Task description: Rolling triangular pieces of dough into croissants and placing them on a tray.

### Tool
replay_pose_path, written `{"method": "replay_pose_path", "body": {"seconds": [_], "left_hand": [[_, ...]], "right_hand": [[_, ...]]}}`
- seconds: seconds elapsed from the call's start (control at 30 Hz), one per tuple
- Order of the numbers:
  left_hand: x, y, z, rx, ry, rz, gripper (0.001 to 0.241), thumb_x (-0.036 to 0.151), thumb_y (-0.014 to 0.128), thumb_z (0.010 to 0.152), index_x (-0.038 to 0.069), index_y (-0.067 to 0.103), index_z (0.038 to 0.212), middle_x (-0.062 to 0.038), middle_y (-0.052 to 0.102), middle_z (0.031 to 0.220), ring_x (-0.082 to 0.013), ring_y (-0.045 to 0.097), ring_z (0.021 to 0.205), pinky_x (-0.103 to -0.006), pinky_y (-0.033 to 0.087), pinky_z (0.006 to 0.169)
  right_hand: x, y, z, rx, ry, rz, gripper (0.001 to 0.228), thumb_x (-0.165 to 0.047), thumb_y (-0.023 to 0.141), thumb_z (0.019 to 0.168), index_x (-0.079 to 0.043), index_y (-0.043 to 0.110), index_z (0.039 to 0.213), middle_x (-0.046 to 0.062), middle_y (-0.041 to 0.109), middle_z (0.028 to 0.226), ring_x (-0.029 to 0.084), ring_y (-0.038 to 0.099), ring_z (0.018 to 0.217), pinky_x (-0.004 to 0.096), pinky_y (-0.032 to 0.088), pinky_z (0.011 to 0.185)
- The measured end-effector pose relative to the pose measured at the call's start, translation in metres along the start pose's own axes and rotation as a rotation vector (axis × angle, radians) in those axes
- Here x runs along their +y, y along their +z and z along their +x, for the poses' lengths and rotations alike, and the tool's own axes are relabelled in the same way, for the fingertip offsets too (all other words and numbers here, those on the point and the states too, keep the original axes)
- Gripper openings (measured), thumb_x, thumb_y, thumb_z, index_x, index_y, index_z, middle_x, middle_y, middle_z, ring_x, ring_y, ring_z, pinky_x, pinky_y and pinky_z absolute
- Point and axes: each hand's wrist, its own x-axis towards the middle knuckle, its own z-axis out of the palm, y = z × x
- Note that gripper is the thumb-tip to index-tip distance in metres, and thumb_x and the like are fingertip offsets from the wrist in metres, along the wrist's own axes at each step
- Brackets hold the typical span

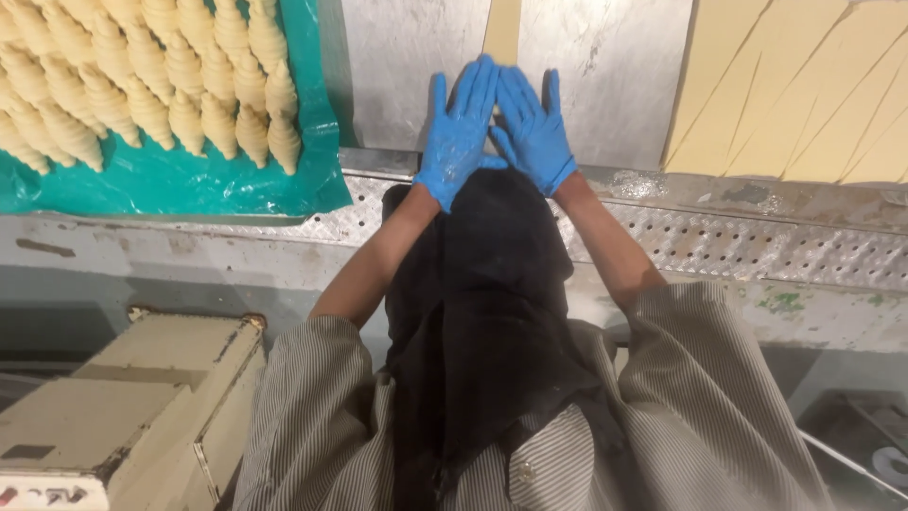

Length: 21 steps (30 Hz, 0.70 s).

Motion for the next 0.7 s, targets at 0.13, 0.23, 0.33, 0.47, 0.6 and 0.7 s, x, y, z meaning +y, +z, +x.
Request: {"method": "replay_pose_path", "body": {"seconds": [0.13, 0.23, 0.33, 0.47, 0.6, 0.7], "left_hand": [[-0.002, -0.02, 0.009, -0.004, -0.009, -0.005, 0.139, 0.079, 0.074, 0.063, -0.001, 0.022, 0.165, -0.017, 0.017, 0.172, -0.0327, 0.014, 0.159, -0.0666, 0.014, 0.126], [-0.001, -0.007, 0.007, 0.09, -0.011, -0.067, 0.118, 0.062, 0.078, 0.072, 0.0, 0.033, 0.161, -0.016, 0.025, 0.168, -0.0318, 0.02, 0.156, -0.064, 0.018, 0.125], [-0.012, 0.019, 0.013, 0.245, 0.025, -0.153, 0.076, 0.037, 0.081, 0.086, 0.003, 0.052, 0.147, -0.012, 0.038, 0.161, -0.0308, 0.031, 0.152, -0.0557, 0.027, 0.125], [-0.025, 0.013, 0.014, 0.364, 0.119, -0.255, 0.032, 0.015, 0.079, 0.091, 0.007, 0.068, 0.119, -0.01, 0.052, 0.151, -0.0293, 0.044, 0.145, -0.045, 0.037, 0.123], [-0.027, -0.004, 0.02, 0.374, 0.137, -0.208, 0.029, 0.012, 0.078, 0.09, 0.004, 0.07, 0.117, -0.011, 0.052, 0.15, -0.0303, 0.044, 0.142, -0.0478, 0.036, 0.121], [-0.03, 0.0, 0.026, 0.383, 0.176, -0.186, 0.041, 0.014, 0.077, 0.084, 0.001, 0.07, 0.123, -0.012, 0.053, 0.149, -0.031, 0.045, 0.14, -0.048, 0.036, 0.118]], "right_hand": [[0.019, 0.001, 0.009, 0.154, -0.056, 0.113, 0.062, -0.022, 0.081, 0.099, -0.008, 0.049, 0.15, 0.017, 0.042, 0.163, 0.036, 0.039, 0.153, 0.06, 0.018, 0.129], [0.027, 0.006, 0.01, 0.222, -0.099, 0.125, 0.047, -0.019, 0.085, 0.096, -0.016, 0.057, 0.134, 0.013, 0.046, 0.16, 0.034, 0.042, 0.151, 0.056, 0.025, 0.131], [0.03, -0.003, 0.017, 0.247, -0.116, 0.132, 0.04, -0.018, 0.087, 0.094, -0.016, 0.063, 0.126, 0.013, 0.048, 0.158, 0.035, 0.042, 0.149, 0.055, 0.027, 0.129], [0.028, -0.013, 0.02, 0.296, -0.128, 0.211, 0.044, -0.025, 0.089, 0.096, -0.012, 0.065, 0.131, 0.016, 0.048, 0.154, 0.037, 0.04, 0.146, 0.056, 0.028, 0.125], [0.033, -0.022, 0.027, 0.246, -0.159, 0.165, 0.038, -0.023, 0.088, 0.097, -0.017, 0.064, 0.125, 0.013, 0.05, 0.157, 0.035, 0.04, 0.151, 0.054, 0.029, 0.129], [0.029, -0.037, 0.034, 0.27, -0.165, 0.168, 0.038, -0.024, 0.088, 0.098, -0.017, 0.067, 0.129, 0.013, 0.049, 0.157, 0.036, 0.04, 0.149, 0.052, 0.029, 0.128]]}}
